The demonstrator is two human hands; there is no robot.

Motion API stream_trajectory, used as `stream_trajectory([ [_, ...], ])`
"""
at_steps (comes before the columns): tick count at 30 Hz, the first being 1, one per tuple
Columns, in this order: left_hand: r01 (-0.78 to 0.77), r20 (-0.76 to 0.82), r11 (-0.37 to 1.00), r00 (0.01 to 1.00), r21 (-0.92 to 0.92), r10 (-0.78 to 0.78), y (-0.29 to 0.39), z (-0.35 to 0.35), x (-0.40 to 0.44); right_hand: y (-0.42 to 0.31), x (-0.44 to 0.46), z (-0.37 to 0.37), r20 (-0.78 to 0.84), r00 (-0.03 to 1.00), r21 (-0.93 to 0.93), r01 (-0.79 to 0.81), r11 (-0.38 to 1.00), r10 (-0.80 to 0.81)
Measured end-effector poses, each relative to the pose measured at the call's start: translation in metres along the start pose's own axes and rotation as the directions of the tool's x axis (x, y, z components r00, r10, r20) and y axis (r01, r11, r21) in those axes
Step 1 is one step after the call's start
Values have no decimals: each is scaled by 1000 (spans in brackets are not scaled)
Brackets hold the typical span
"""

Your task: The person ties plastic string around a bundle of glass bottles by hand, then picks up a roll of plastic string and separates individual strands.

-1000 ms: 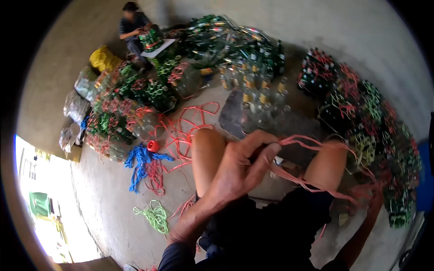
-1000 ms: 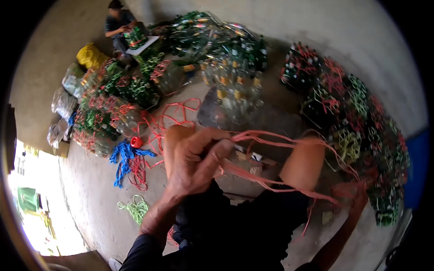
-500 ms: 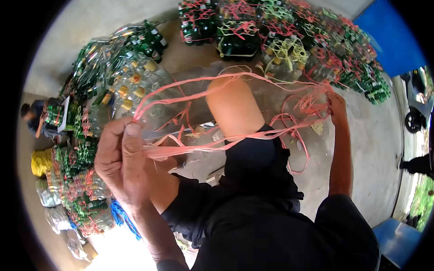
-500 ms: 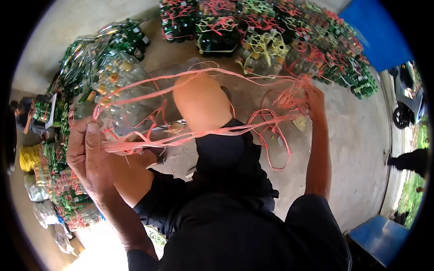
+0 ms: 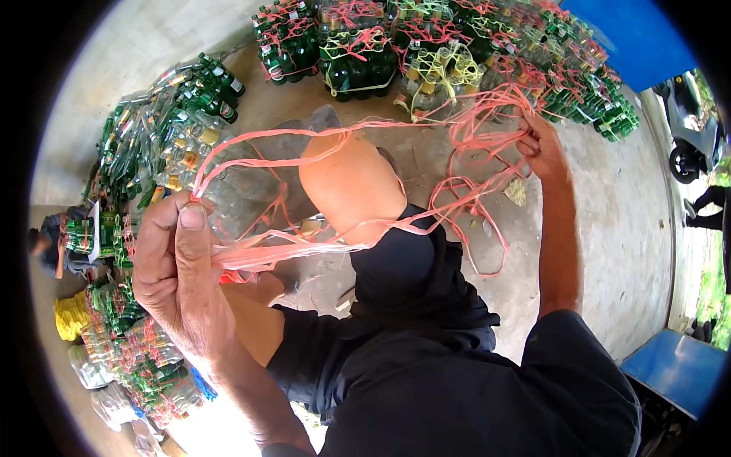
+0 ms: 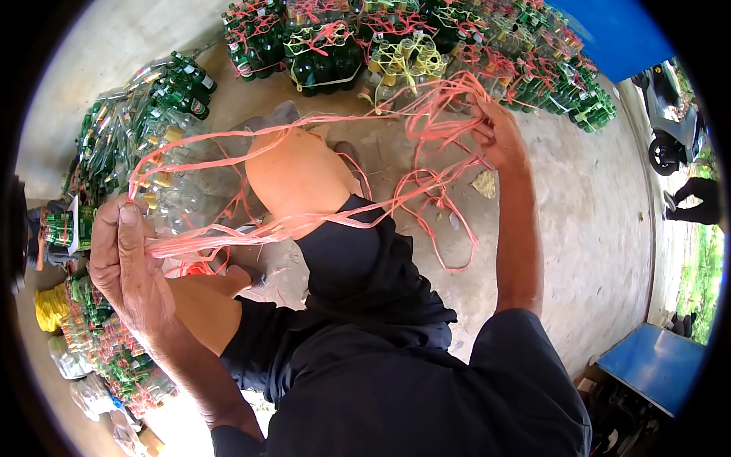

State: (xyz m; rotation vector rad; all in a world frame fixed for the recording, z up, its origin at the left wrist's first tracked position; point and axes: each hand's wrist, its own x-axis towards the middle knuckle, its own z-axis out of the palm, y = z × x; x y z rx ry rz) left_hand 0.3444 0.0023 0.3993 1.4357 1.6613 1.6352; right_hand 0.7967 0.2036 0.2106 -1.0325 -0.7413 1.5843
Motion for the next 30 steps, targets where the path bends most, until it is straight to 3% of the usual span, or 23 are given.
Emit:
stream_trajectory([
  [3, -13, 16, 1000, 1000, -22, 13, 1, 6, 1, 23, 19, -18, 95, 993, 204, -89, 975, 71],
  [7, -14, 21, 1000, 1000, 9, 14, -2, 10, 1, 53, 37, -9, 120, 984, 165, -152, 974, 134],
  [10, -10, 0, 1000, 1000, 19, 10, -8, 14, 1, 75, 46, 13, 123, 963, 83, -251, 964, 240],
  [13, -60, -20, 998, 998, 37, 61, -16, 17, 4, 94, 57, 35, -3, 957, -219, -283, 934, 289],
  [19, -7, -37, 1000, 999, -25, 6, -22, 16, 8, 105, 80, 58, 189, 932, -162, -281, 946, 309],
  [22, 74, -8, 987, 997, -143, -76, -22, 20, 8, 116, 86, 51, 156, 949, -159, -251, 955, 275],
  [23, 74, 3, 991, 997, -115, -74, -22, 23, 8, 123, 89, 42, 53, 965, -291, -230, 929, 256],
  [25, 71, 26, 996, 997, -61, -69, -24, 32, 5, 164, 99, -8, -137, 976, -539, -217, 814, 170],
  [26, 81, 26, 996, 996, -20, -81, -28, 35, 5, 186, 110, -40, -158, 980, -752, -201, 628, 124],
  [27, 95, 28, 995, 995, 23, -96, -33, 38, 3, 213, 117, -81, -12, 997, -992, -22, 127, 78],
  [28, 110, 31, 992, 993, 67, -113, -39, 40, 1, 237, 120, -117, 160, 979, -854, 201, -480, 125],
  [29, 94, 101, 995, 991, -15, -92, -48, 38, -1, 256, 112, -143, 192, 966, -723, 257, -641, 171],
  [30, 104, 93, 995, 990, -11, -103, -50, 41, -1, 274, 95, -161, 35, 999, -941, 32, -337, -2],
])
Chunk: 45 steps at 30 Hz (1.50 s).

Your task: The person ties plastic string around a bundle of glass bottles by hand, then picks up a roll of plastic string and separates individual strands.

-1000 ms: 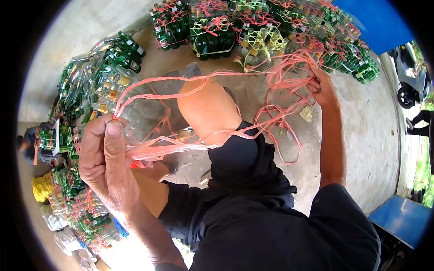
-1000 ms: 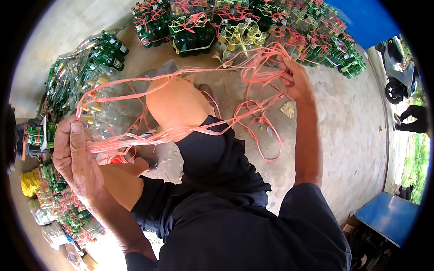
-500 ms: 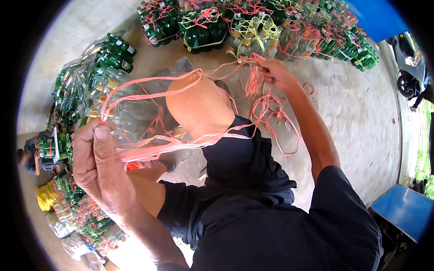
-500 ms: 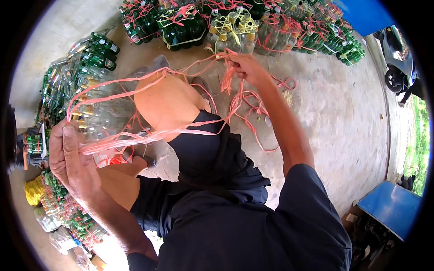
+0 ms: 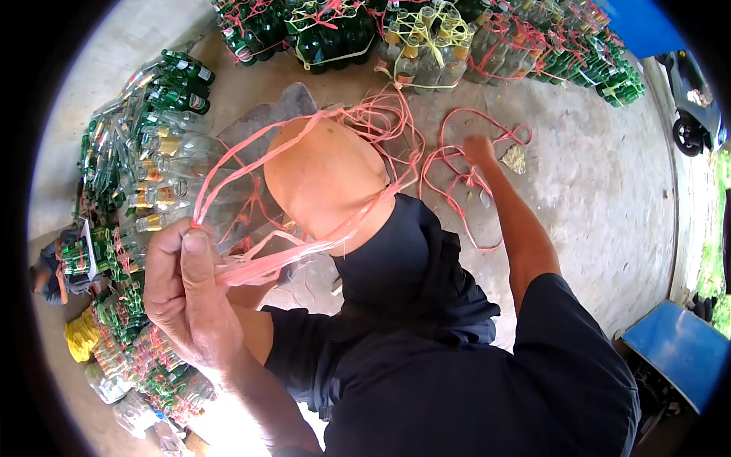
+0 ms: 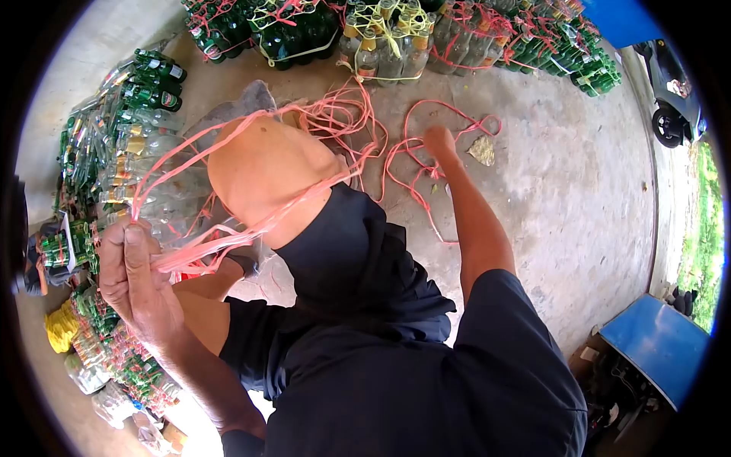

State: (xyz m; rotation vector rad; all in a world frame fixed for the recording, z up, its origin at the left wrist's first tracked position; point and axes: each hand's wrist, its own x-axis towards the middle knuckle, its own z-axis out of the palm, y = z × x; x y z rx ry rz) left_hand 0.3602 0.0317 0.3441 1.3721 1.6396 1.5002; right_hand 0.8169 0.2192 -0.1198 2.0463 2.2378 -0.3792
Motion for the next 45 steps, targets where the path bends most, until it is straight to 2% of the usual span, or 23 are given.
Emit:
stream_trajectory([
  [1, 13, -7, 1000, 1000, 4, -13, -2, 4, 0, 10, -19, 23, -22, 971, 369, -212, 905, 237],
  [4, 31, -25, 999, 999, 14, -31, -10, 8, -1, 5, -75, 30, 23, 929, 436, -342, 833, 370],
  [7, 48, -8, 999, 999, 12, -48, -13, 14, 1, -3, -101, 55, -174, 903, 361, -313, 878, 394],
  [10, 90, -18, 994, 996, 56, -89, -6, 21, 3, -9, -93, 53, 119, 908, 552, -396, 734, 401],
  [11, 105, -30, 991, 994, 82, -103, -4, 23, 4, -17, -90, 51, 95, 934, 664, -317, 677, 345],
  [13, 105, -1, 992, 995, 69, -105, -3, 27, 7, -61, -82, -1, 4, 971, 845, -132, 518, 240],
  [15, 109, 11, 992, 994, 63, -110, 3, 33, 7, -108, -91, -78, -211, 977, 761, 180, 623, -26],
  [17, 116, 17, 992, 993, 58, -118, 9, 39, 5, -151, -101, -146, -224, 951, 630, 309, 712, -215],
  [20, 94, 49, 995, 994, 41, -96, 18, 36, 7, -188, -102, -172, -172, 885, 473, 460, 752, -433],
  [23, 36, 50, 998, 998, 47, -38, 24, 36, 8, -213, -82, -159, -269, 906, 500, 421, 757, -326],
  [26, 11, 76, 1000, 997, 27, -13, 29, 33, 7, -219, -47, -159, -420, 750, 468, 661, 587, -511],
  [27, 7, 96, 999, 995, 32, -10, 34, 31, 8, -218, -38, -154, -316, 797, 543, 597, 590, -515],
  [30, -51, 115, 997, 992, 61, 43, 37, 27, 15, -226, -7, -154, -329, 842, 646, 531, 549, -428],
  [31, -76, 116, 994, 991, 73, 67, 38, 26, 17, -233, -12, -175, -283, 853, 661, 505, 554, -439],
  [34, -78, 133, 996, 988, 35, 73, 43, 23, 24, -263, -9, -191, -371, 752, 572, 648, 504, -545],
  [35, -90, 95, 995, 992, 36, 86, 43, 26, 25, -270, -9, -195, -372, 768, 591, 629, 504, -521],
  [38, -107, 103, 994, 989, 1, 106, 43, 23, 31, -281, 7, -172, -474, 689, 653, 693, 306, -548],
  [41, -107, 55, 994, 993, -34, 109, 38, 18, 34, -285, 12, -174, -257, 727, 829, 504, 241, -637],
  [45, -86, 30, 989, 995, -116, 90, 32, -3, 39, -281, -6, -185, -348, 753, 761, 575, 301, -559],
])
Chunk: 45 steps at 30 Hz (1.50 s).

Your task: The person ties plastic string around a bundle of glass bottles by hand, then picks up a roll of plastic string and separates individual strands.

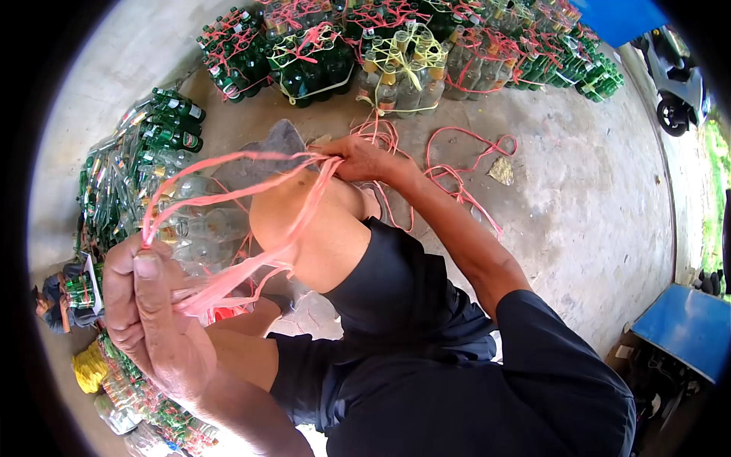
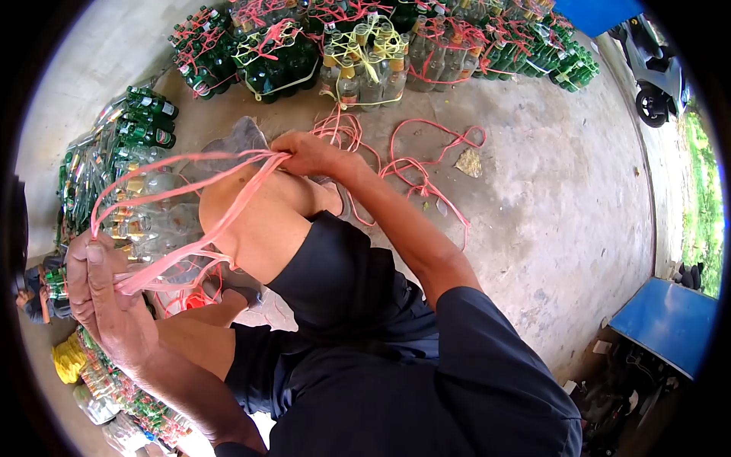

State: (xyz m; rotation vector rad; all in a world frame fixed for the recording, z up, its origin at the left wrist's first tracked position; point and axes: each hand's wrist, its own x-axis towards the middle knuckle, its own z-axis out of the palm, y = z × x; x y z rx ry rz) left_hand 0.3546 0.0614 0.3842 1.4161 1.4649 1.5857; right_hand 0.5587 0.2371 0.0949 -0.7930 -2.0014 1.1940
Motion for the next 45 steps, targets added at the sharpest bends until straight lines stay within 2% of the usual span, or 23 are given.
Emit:
stream_trajectory([
  [1, 4, 3, 1000, 1000, -18, -4, 0, -8, 0, -20, -7, -11, -14, 1000, -18, 8, 1000, -9],
  [2, 77, -13, 992, 997, -95, -79, 4, -16, -2, -31, -14, -22, -26, 999, -36, 18, 999, -19],
  [5, 100, -220, 982, 966, -160, -134, 4, -54, -2, -25, -34, -46, 49, 998, -311, -11, 950, 27],
  [7, 89, -313, 964, 935, -252, -168, 3, -91, -1, -17, -45, -71, 74, 994, -379, -51, 924, 85],
  [9, 18, -200, 894, 972, -448, -120, -4, -140, -3, -10, -58, -91, -106, 993, -286, -87, 954, 59],
  [10, -59, -397, 874, 904, -482, -158, 6, -130, -2, -5, -64, -105, -131, 987, -312, -126, 942, 88],
  [13, 26, -28, 607, 996, -794, -80, 6, -203, -9, 14, -82, -146, -187, 977, -397, -171, 902, 104],
  [14, -91, -236, 676, 964, -731, -126, 5, -221, -14, 20, -88, -157, -204, 974, -428, -177, 886, 96],
  [15, -166, -433, 758, 886, -631, -166, 8, -232, -17, 18, -93, -165, -206, 972, -399, -192, 897, 117],
  [16, -210, -559, 820, 815, -532, -154, 7, -238, -19, 17, -97, -172, -207, 969, -370, -207, 906, 137],
  [18, -210, -619, 876, 776, -434, -120, 4, -245, -24, 1, -96, -174, -238, 957, -286, -231, 930, 164],
  [20, -152, -499, 878, 860, -453, -109, -5, -244, -30, -65, -82, -168, -208, 930, -257, -350, 901, 302],
  [21, -146, -506, 882, 855, -447, -116, -8, -228, -30, -96, -75, -162, -193, 909, -244, -409, 879, 369],
  [25, -30, -403, 867, 893, -498, -200, 1, -119, -24, -195, -54, -134, -79, 954, -121, -297, 947, 289],
  [27, 92, -662, 963, 709, -253, -242, 33, -20, -5, -232, -43, -119, 23, 987, -167, -153, 974, 159],
  [29, 34, -384, 944, 908, -328, -166, 14, -24, -3, -256, -29, -104, 104, 995, -172, 18, 985, 1],
  [32, -98, -257, 989, 964, -111, 67, 16, 21, 4, -280, -14, -88, 175, 958, -147, 255, 956, -228],
  [35, -183, -17, 983, 983, 4, 183, 8, 44, 7, -289, 1, -80, 190, 911, -133, 394, 910, -366],
  [37, -204, -23, 975, 978, 90, 206, 0, 55, 1, -286, 11, -75, 143, 878, -74, 470, 879, -457],
  [39, -95, 36, 994, 995, 57, 93, 3, 56, 0, -281, 15, -73, 114, 857, -72, 511, 857, -502],
  [41, 16, 108, 998, 994, 62, -23, 7, 50, -1, -282, 14, -71, 77, 886, 6, 458, 889, -457],
  [42, 71, 144, 995, 986, 67, -80, 7, 48, -2, -283, 12, -73, 101, 896, -26, 437, 899, -433],
  [45, 207, 37, 969, 978, -133, -204, 9, 56, -4, -286, 8, -77, 128, 916, -130, 395, 909, -380],
])
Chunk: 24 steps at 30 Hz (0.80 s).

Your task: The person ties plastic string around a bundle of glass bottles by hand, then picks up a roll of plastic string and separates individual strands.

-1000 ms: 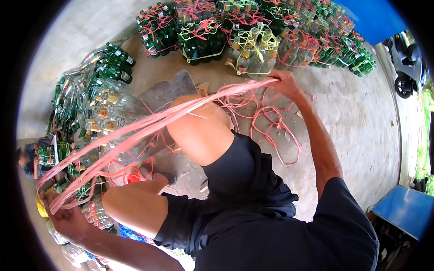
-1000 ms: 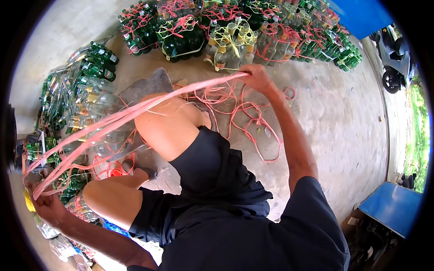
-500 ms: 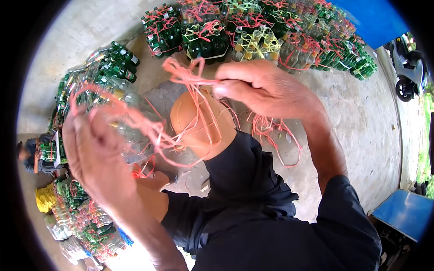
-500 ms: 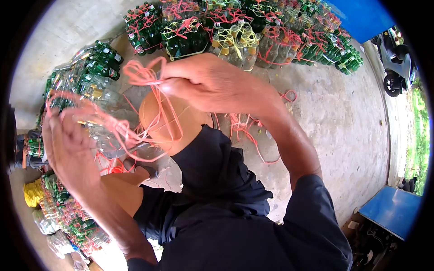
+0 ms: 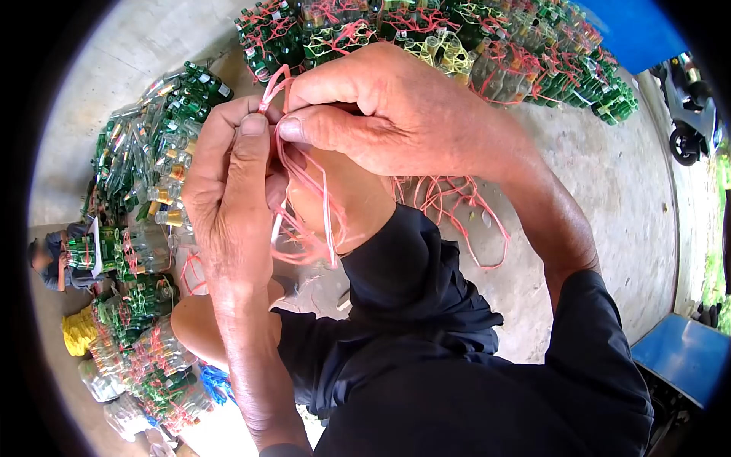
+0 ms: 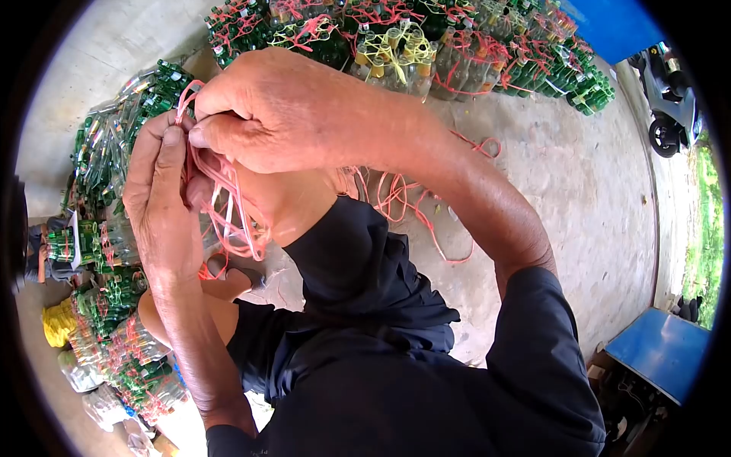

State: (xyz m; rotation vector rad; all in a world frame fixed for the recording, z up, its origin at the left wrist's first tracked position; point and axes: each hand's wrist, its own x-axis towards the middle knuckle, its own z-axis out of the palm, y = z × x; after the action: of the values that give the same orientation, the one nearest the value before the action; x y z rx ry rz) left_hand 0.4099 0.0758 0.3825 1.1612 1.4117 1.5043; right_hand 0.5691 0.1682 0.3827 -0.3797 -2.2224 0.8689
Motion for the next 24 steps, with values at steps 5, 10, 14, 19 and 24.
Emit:
stream_trajectory([
  [5, 42, 102, 999, 994, -27, -39, -3, -4, 3, 6, -7, 4, -51, 993, -197, 98, 975, -110],
  [10, 140, 166, 969, 980, -205, -106, -16, -13, 8, 8, -9, 0, -10, 996, -297, 85, 951, -92],
  [14, 104, 39, 968, 994, -227, -98, -6, -28, 1, 22, -19, -3, -28, 997, -203, 70, 977, -77],
  [19, 38, -154, 923, 983, -384, -104, 5, -121, -4, 46, -70, -38, 129, 871, 51, -484, 874, 474],
  [24, 18, 145, 792, 985, -611, 89, 5, -255, -6, 62, -130, -56, 96, 686, 145, -727, 671, 721],
])
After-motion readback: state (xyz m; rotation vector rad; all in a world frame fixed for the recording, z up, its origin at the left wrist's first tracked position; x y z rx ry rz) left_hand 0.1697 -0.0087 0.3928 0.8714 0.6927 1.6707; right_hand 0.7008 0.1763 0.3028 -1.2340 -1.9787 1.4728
